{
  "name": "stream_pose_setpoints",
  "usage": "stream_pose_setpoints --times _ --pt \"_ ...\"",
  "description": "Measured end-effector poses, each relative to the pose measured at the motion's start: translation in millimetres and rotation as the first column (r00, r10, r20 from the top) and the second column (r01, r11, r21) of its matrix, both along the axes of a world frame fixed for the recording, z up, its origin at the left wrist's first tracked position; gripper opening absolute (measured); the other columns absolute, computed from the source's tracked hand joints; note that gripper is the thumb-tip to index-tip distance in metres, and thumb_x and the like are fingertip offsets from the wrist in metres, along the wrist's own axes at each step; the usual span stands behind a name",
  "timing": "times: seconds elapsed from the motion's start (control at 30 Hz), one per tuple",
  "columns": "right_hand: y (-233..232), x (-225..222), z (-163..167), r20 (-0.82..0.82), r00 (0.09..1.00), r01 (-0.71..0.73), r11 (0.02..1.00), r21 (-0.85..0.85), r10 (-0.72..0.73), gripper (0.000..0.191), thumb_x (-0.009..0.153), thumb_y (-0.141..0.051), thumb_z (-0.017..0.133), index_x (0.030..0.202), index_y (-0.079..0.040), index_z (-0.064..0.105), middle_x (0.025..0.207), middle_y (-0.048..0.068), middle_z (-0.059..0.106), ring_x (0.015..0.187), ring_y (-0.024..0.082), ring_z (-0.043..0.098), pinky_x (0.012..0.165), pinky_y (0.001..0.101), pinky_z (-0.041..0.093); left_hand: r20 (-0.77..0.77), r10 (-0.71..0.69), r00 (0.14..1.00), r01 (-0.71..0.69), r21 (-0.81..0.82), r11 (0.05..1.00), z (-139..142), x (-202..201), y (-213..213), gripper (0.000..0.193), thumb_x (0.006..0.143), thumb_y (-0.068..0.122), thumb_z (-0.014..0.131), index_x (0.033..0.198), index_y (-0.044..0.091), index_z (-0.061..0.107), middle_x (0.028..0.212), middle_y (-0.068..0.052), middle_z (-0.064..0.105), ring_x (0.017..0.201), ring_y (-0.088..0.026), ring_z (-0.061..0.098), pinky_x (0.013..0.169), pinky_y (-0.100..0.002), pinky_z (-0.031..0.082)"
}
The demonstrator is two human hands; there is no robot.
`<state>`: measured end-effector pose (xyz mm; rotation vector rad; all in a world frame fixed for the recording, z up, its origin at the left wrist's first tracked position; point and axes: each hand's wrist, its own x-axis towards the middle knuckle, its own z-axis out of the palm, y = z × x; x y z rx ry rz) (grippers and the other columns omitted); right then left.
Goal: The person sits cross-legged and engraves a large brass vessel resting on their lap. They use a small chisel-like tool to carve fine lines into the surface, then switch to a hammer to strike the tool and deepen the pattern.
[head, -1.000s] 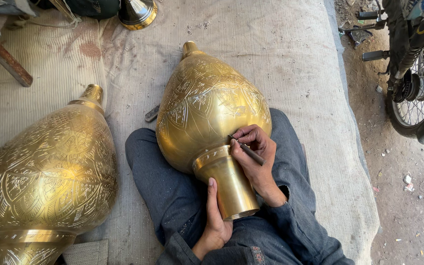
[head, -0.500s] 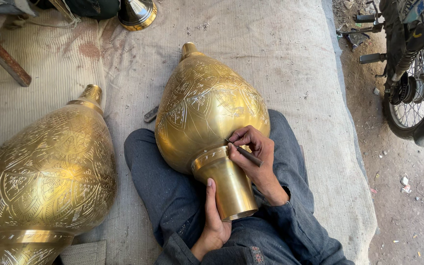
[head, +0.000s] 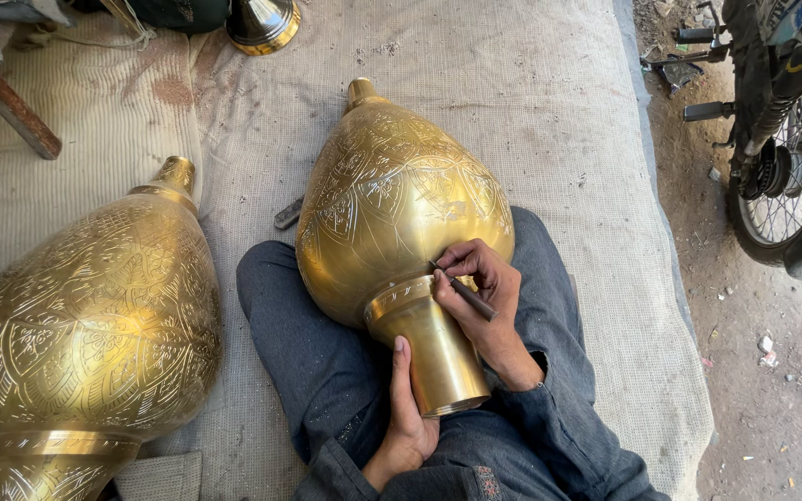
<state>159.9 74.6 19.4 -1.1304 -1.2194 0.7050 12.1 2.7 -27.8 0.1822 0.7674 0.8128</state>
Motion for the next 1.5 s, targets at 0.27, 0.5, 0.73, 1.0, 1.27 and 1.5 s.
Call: stream_pose_setpoints --times 0.27,0.5,0.73,1.0,1.27,1.5 --pt "1 5 0 -0.031 0.999 -0.043 0.998 -0.037 0.042 0.015 0.091 -0.001 0.074 0.085 0.000 0.060 0.101 0.011 0.069 0.093 0.012 0.065 0.083 0.0243 0.055 0.037 0.008 0.999 -0.009 0.034 0.999 5 -1 0 0.083 0.097 0.065 0.034 0.155 0.006 0.035 0.151 -0.013 0.049 0.140 -0.023 0.048 0.115 -0.037 0.040" --pt "-22 9 -22 -0.354 0.935 -0.040 0.995 -0.089 0.006 0.012 0.091 -0.004 0.073 0.091 -0.002 0.062 0.108 0.013 0.072 0.094 0.013 0.068 0.085 0.0252 0.058 0.070 0.020 0.997 -0.020 0.000 1.000 6 -3 0 0.080 0.097 0.066 0.037 0.152 0.008 0.042 0.147 -0.009 0.055 0.136 -0.020 0.051 0.113 -0.036 0.041" --pt "-90 -3 -44 -0.202 0.972 -0.126 0.992 -0.030 0.118 0.014 0.091 -0.002 0.078 0.090 -0.003 0.064 0.085 0.008 0.073 0.085 0.015 0.072 0.108 0.0438 0.059 0.069 0.006 0.998 -0.006 -0.007 1.000 7 -3 4 0.086 0.094 0.073 0.037 0.147 0.006 0.046 0.137 -0.012 0.059 0.126 -0.023 0.057 0.107 -0.038 0.045" --pt "-80 -7 -39 -0.369 0.926 -0.119 0.990 -0.081 0.081 0.014 0.088 0.001 0.078 0.090 -0.002 0.064 0.085 0.010 0.071 0.090 0.017 0.068 0.107 0.0449 0.054 0.066 0.038 0.997 -0.033 -0.062 0.998 13 -1 7 0.085 0.093 0.073 0.036 0.148 0.008 0.045 0.139 -0.011 0.056 0.126 -0.022 0.056 0.106 -0.038 0.045" --pt "-73 -6 -17 -0.323 0.916 -0.265 0.963 -0.044 0.237 0.014 0.087 0.000 0.077 0.092 -0.002 0.064 0.084 0.009 0.071 0.090 0.019 0.068 0.106 0.0428 0.053 0.029 -0.091 0.995 0.085 0.157 0.984 -12 -13 -5 0.065 0.099 0.055 0.034 0.159 0.037 0.016 0.153 -0.006 0.041 0.136 -0.019 0.044 0.114 -0.035 0.038" --pt "-68 -8 -4 -0.246 0.903 -0.375 0.925 -0.054 0.352 0.015 0.088 -0.004 0.080 0.088 -0.003 0.065 0.083 0.010 0.072 0.089 0.020 0.073 0.098 0.0397 0.057 0.309 -0.143 0.940 0.097 0.159 0.983 -20 -11 -8 0.070 0.100 0.066 0.026 0.159 0.028 0.017 0.151 -0.012 0.040 0.140 -0.024 0.044 0.116 -0.042 0.040"
